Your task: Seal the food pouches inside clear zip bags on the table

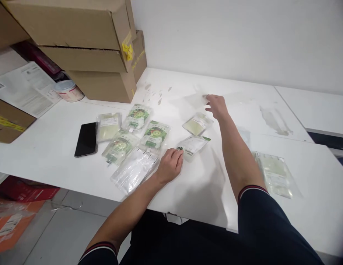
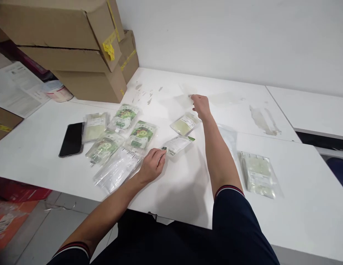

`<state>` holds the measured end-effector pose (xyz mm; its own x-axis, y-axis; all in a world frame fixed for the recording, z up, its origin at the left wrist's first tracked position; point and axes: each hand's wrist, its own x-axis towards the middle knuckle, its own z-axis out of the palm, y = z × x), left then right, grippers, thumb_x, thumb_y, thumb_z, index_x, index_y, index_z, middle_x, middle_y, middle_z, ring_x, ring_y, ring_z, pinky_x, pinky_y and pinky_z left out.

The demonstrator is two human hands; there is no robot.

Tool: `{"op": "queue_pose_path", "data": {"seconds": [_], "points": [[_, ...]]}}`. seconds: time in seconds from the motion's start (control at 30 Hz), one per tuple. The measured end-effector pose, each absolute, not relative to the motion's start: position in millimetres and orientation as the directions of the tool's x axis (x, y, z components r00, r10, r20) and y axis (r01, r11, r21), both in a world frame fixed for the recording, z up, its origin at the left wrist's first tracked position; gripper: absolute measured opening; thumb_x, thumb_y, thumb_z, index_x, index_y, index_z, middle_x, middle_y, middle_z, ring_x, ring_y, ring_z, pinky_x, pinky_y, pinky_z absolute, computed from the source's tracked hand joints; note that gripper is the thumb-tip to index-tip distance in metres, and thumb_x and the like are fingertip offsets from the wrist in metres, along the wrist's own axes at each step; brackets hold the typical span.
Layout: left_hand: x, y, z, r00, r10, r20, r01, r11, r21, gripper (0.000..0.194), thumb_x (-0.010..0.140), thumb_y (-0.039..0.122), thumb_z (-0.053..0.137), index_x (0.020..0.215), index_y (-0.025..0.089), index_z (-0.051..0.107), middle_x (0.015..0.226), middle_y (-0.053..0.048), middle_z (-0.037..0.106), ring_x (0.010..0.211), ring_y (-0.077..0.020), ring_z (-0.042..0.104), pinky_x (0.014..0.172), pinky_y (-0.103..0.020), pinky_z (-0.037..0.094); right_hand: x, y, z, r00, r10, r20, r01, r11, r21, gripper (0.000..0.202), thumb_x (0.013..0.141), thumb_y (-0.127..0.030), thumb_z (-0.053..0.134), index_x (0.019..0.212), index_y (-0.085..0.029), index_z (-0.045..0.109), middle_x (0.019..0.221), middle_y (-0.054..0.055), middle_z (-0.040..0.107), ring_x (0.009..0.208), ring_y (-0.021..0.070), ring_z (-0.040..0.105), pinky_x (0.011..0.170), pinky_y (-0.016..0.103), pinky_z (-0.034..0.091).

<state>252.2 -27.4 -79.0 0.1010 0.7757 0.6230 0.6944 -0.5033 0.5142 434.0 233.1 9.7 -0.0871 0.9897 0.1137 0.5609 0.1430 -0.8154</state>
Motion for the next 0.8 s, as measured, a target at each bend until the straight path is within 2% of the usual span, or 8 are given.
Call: {"op": "queue_pose_path", "data": {"seconds": [0.1,0.23,0.33,0.4,0.5,0.6,0.7,0.8], "points": [[253,-32,-82,0.242,0.772,0.587,0.724,-0.547,0.420,0.015,0.089,0.018,0.048,0.089,0.019,0.064,0.079,-0.008,0.063,0.076,-0.0196,0.061,0.071,-0.033,0.053,459,184,36,-0.093,0.996,0.003,0.057,0.008,-0.998,0.021,0.088,-0.034,0.051,0.099,-0.020,0.062,0.098,0.006,0.066,0.092,0.0200,0.068,0.080,0.036,0.060],[251,-38,-73,0.283,0.781,0.556,0.778,-0.526,0.343,0.014,0.086,0.019,0.051,0.079,0.020,0.063,0.071,-0.006,0.063,0.069,-0.0190,0.058,0.067,-0.033,0.049,477,108,43,-0.179,0.982,-0.053,-0.188,-0.087,-0.978,0.019,0.082,-0.032,0.063,0.094,-0.018,0.065,0.093,0.006,0.069,0.093,0.0207,0.070,0.088,0.037,0.061],[246,-37,-52,0.044,0.766,0.642,0.818,-0.397,0.417,0.019,0.089,0.031,0.057,0.101,0.019,0.067,0.093,-0.010,0.068,0.091,-0.0231,0.062,0.083,-0.037,0.049,488,59,31,-0.230,0.969,-0.091,-0.231,-0.145,-0.962,0.021,0.080,-0.031,0.067,0.093,-0.016,0.068,0.100,0.009,0.072,0.098,0.0216,0.070,0.096,0.039,0.057],[243,-32,-36,-0.068,0.758,0.649,0.832,-0.316,0.456,0.045,0.087,0.042,0.063,0.126,0.020,0.059,0.122,-0.014,0.062,0.117,-0.0279,0.055,0.099,-0.042,0.043,494,33,21,-0.258,0.959,-0.118,-0.226,-0.179,-0.958,0.022,0.078,-0.034,0.069,0.092,-0.016,0.068,0.101,0.009,0.073,0.100,0.0230,0.070,0.099,0.042,0.056],[239,-26,-21,-0.003,0.818,0.575,0.839,-0.311,0.447,0.064,0.084,0.047,0.068,0.141,0.023,0.048,0.131,-0.012,0.058,0.127,-0.0297,0.046,0.107,-0.045,0.034,501,6,6,-0.267,0.948,-0.172,-0.244,-0.239,-0.940,0.020,0.076,-0.034,0.070,0.088,-0.018,0.067,0.097,0.009,0.074,0.100,0.0241,0.070,0.099,0.045,0.055],[241,-32,-16,0.089,0.848,0.523,0.839,-0.347,0.419,0.040,0.087,0.042,0.066,0.123,0.025,0.062,0.105,-0.007,0.066,0.113,-0.0272,0.051,0.102,-0.044,0.034,503,-4,-6,-0.234,0.941,-0.246,-0.297,-0.309,-0.903,0.015,0.077,-0.034,0.066,0.081,-0.019,0.063,0.088,0.007,0.074,0.095,0.0237,0.071,0.098,0.046,0.055],[246,-54,-17,0.285,0.808,0.516,0.816,-0.487,0.312,0.012,0.089,0.033,0.061,0.091,0.023,0.067,0.101,-0.007,0.066,0.108,-0.0260,0.053,0.096,-0.042,0.037,500,-4,-13,-0.215,0.940,-0.264,-0.336,-0.325,-0.884,0.016,0.082,-0.037,0.060,0.086,-0.021,0.061,0.092,0.007,0.074,0.099,0.0245,0.070,0.098,0.045,0.055],[243,-78,-16,0.525,0.736,0.428,0.733,-0.646,0.212,0.018,0.091,0.017,0.047,0.081,0.021,0.062,0.095,-0.007,0.067,0.090,-0.0202,0.059,0.081,-0.035,0.042,494,1,-13,-0.246,0.947,-0.205,-0.283,-0.273,-0.920,0.035,0.088,-0.052,0.052,0.102,-0.021,0.062,0.116,0.010,0.071,0.112,0.0266,0.066,0.096,0.045,0.055]]}}
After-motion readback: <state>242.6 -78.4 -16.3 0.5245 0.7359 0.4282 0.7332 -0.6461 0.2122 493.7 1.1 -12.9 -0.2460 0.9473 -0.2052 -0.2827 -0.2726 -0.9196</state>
